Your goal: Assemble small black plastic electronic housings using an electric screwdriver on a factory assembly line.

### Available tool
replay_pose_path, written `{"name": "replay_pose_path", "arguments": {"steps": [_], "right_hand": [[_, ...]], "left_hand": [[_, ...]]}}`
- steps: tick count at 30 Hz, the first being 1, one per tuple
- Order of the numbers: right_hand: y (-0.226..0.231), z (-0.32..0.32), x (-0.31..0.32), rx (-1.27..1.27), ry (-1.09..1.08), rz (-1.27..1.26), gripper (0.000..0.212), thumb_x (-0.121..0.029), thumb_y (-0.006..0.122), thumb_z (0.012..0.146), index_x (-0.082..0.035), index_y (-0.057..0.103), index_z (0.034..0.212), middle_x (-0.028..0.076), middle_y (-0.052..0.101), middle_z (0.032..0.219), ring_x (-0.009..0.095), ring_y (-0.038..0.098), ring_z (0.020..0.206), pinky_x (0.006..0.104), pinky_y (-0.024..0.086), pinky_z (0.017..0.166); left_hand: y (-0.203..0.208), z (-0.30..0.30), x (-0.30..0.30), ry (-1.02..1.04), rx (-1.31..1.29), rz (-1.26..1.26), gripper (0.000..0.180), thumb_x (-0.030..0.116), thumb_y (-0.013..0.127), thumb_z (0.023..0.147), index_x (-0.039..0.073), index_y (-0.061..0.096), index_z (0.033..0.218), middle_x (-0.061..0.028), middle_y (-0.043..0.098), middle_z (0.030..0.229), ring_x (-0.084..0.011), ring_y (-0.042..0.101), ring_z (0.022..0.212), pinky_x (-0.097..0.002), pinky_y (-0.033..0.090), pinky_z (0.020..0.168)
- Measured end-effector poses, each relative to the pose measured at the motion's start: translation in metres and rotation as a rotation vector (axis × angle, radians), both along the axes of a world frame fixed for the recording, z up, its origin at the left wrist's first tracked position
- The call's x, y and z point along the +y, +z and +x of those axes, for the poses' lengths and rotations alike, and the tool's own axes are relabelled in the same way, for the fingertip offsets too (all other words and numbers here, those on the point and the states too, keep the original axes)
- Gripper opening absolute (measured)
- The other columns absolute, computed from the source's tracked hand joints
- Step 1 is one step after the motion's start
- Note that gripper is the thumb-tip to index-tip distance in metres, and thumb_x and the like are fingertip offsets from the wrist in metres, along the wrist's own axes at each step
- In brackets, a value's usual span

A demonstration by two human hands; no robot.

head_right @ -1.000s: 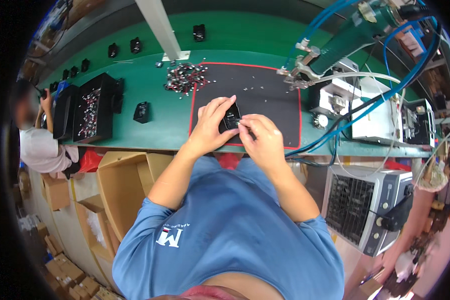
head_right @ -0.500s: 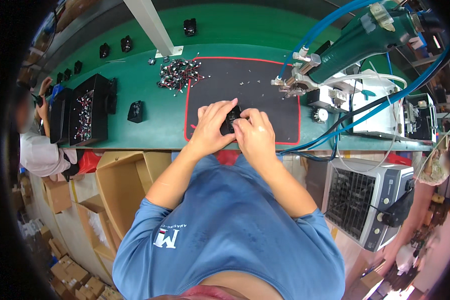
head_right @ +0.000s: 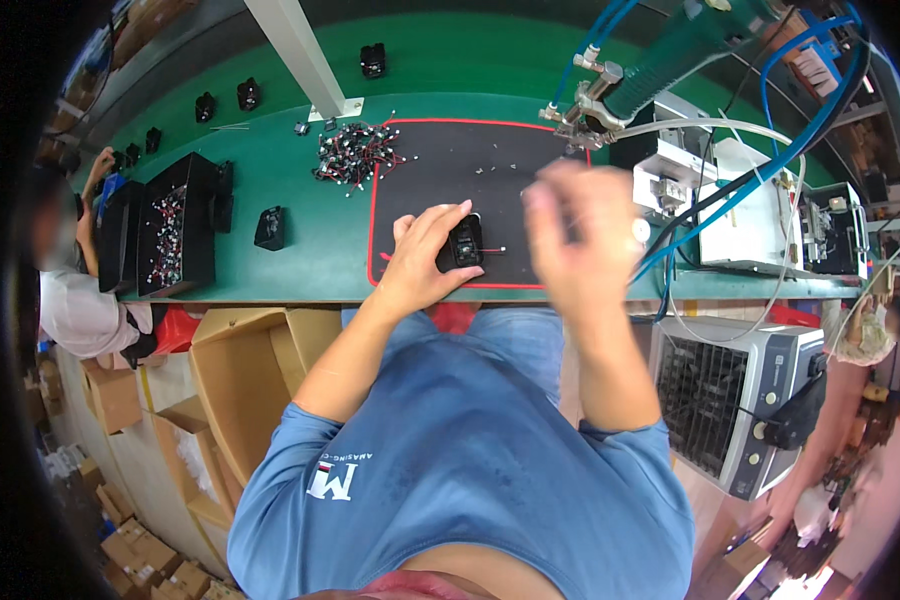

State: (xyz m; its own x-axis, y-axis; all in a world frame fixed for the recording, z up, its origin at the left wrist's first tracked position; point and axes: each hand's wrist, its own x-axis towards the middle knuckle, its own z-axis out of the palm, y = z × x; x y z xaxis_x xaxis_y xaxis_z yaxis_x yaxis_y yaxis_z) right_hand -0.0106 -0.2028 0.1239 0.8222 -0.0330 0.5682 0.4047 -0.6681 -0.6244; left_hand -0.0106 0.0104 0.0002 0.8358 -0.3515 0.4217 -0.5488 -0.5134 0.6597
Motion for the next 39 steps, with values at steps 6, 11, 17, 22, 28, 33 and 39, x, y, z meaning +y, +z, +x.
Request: {"name": "replay_pose_path", "arguments": {"steps": [6,11,17,22,28,33,39], "right_hand": [[0.075,0.113,-0.021,-0.196,0.207,0.505,0.036,-0.023,0.077,0.097,0.001,0.062,0.120,0.006,0.071,0.093,0.016,0.066,0.083,0.0313,0.053,0.080],[0.064,0.095,-0.004,-0.074,0.326,0.653,0.037,-0.024,0.064,0.106,0.005,0.057,0.127,0.009,0.067,0.081,0.016,0.064,0.073,0.0314,0.052,0.071],[0.038,0.028,0.034,-0.005,0.508,0.792,0.075,-0.064,0.046,0.103,0.007,0.055,0.127,0.008,0.060,0.073,0.017,0.060,0.062,0.0305,0.051,0.058],[0.022,0.019,0.046,0.138,0.463,0.749,0.110,-0.094,0.035,0.087,0.006,0.051,0.129,0.008,0.060,0.072,0.018,0.061,0.064,0.0299,0.052,0.058],[0.018,0.018,0.041,0.120,0.440,0.671,0.108,-0.093,0.035,0.088,0.006,0.052,0.129,0.008,0.060,0.072,0.018,0.062,0.063,0.0293,0.051,0.057],[0.014,0.018,0.042,0.129,0.437,0.740,0.107,-0.093,0.036,0.088,0.005,0.052,0.129,0.008,0.060,0.072,0.018,0.062,0.064,0.0285,0.051,0.057],[0.010,0.017,0.044,0.129,0.415,0.784,0.106,-0.093,0.038,0.088,0.004,0.053,0.127,0.008,0.059,0.071,0.018,0.061,0.063,0.0286,0.050,0.057]], "left_hand": [[0.001,-0.001,0.005,-0.015,0.026,-0.042,0.089,0.030,0.095,0.068,0.010,0.056,0.145,-0.0117,0.062,0.137,-0.0283,0.060,0.128,-0.0431,0.035,0.104],[-0.005,0.001,0.002,-0.018,-0.007,-0.089,0.082,0.030,0.095,0.068,0.009,0.058,0.138,-0.0098,0.063,0.137,-0.0278,0.060,0.127,-0.0413,0.035,0.102],[0.003,0.001,0.004,-0.045,0.046,-0.051,0.073,0.031,0.095,0.069,0.011,0.062,0.131,-0.0055,0.065,0.137,-0.0234,0.060,0.128,-0.0416,0.035,0.100],[0.004,0.001,0.003,-0.042,0.068,-0.071,0.060,0.031,0.095,0.068,0.013,0.066,0.117,-0.0043,0.065,0.136,-0.0219,0.061,0.122,-0.0407,0.035,0.097],[0.002,0.001,0.003,-0.054,0.024,-0.039,0.042,0.032,0.095,0.067,0.015,0.068,0.096,-0.0030,0.064,0.135,-0.0186,0.062,0.113,-0.0385,0.033,0.095],[0.004,0.000,0.004,-0.055,0.030,-0.017,0.039,0.033,0.094,0.068,0.015,0.068,0.091,-0.0029,0.064,0.134,-0.0187,0.061,0.114,-0.0381,0.033,0.095],[0.004,0.001,0.004,-0.058,0.023,-0.024,0.038,0.032,0.094,0.068,0.014,0.069,0.090,-0.0040,0.064,0.133,-0.0197,0.061,0.115,-0.0387,0.034,0.095]]}}
